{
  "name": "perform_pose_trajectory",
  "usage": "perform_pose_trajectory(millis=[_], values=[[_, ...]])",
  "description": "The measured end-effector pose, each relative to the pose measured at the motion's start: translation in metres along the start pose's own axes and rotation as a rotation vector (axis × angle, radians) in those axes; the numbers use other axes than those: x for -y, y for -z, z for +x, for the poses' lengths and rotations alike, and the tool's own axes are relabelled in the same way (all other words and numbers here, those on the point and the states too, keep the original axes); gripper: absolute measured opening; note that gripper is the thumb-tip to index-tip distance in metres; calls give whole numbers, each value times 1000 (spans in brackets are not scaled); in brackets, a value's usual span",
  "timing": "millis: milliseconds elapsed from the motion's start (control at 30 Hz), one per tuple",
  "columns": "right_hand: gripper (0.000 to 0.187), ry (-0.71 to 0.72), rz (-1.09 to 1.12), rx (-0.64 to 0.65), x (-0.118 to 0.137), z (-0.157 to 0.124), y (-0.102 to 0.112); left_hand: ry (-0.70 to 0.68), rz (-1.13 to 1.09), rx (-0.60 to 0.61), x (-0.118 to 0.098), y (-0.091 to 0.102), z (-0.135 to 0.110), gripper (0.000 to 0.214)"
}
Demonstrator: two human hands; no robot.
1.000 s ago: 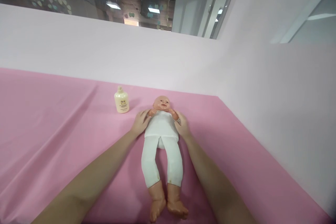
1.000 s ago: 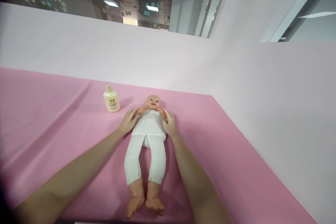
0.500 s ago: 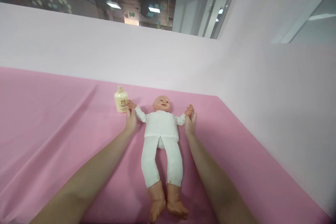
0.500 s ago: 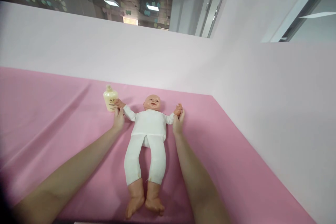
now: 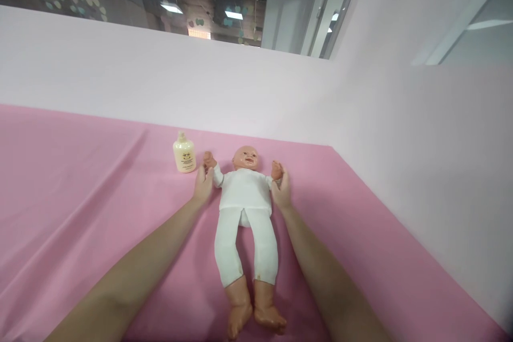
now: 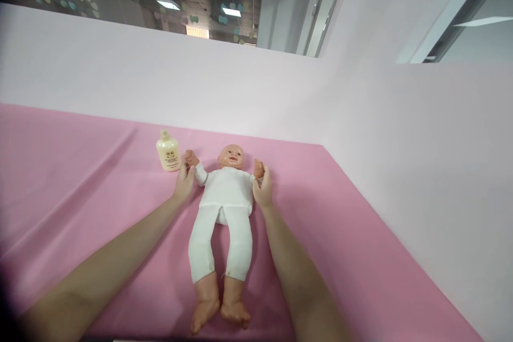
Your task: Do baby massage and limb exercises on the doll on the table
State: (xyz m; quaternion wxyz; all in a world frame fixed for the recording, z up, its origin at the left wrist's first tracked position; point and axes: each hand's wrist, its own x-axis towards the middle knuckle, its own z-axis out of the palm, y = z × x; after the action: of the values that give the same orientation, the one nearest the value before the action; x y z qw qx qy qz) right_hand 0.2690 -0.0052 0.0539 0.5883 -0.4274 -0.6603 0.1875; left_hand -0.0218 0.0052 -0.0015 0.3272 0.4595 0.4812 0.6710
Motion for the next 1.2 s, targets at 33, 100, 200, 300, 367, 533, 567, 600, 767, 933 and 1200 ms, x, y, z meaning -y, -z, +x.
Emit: perform_pose_trajectory(millis=[33, 100, 200, 300, 367, 533, 567, 600, 767, 933, 1200], values=[[65, 9, -41, 39, 0, -2, -1, -67, 56, 47, -3, -1, -2, 44], [64, 49, -126, 98, 1, -3, -1, -166, 146, 108, -7, -3, -5, 49], [65, 124, -223, 167, 4, -2, 0, -261, 247, 177, -12, -4, -7, 50], [69, 188, -287, 216, 8, -2, -1, -336, 342, 248, -17, -5, -8, 46], [70, 222, -320, 252, 11, -2, -2, -360, 402, 298, -19, -6, -9, 44], [71, 215, -367, 319, 13, -1, -2, -367, 480, 352, -16, -9, -11, 44], [71, 199, -370, 351, 13, -1, -3, -364, 486, 368, -14, -10, -11, 44], [71, 182, -372, 388, 13, 0, -3, -360, 489, 392, -13, -11, -11, 43], [72, 149, -353, 409, 10, 0, -3, -320, 426, 441, -11, -12, -10, 44], [70, 85, -209, 223, 2, -2, -1, -252, 269, 333, -12, -8, -9, 49], [67, -114, 165, -48, 1, 4, -2, -48, 65, 58, 9, -1, 0, 48]])
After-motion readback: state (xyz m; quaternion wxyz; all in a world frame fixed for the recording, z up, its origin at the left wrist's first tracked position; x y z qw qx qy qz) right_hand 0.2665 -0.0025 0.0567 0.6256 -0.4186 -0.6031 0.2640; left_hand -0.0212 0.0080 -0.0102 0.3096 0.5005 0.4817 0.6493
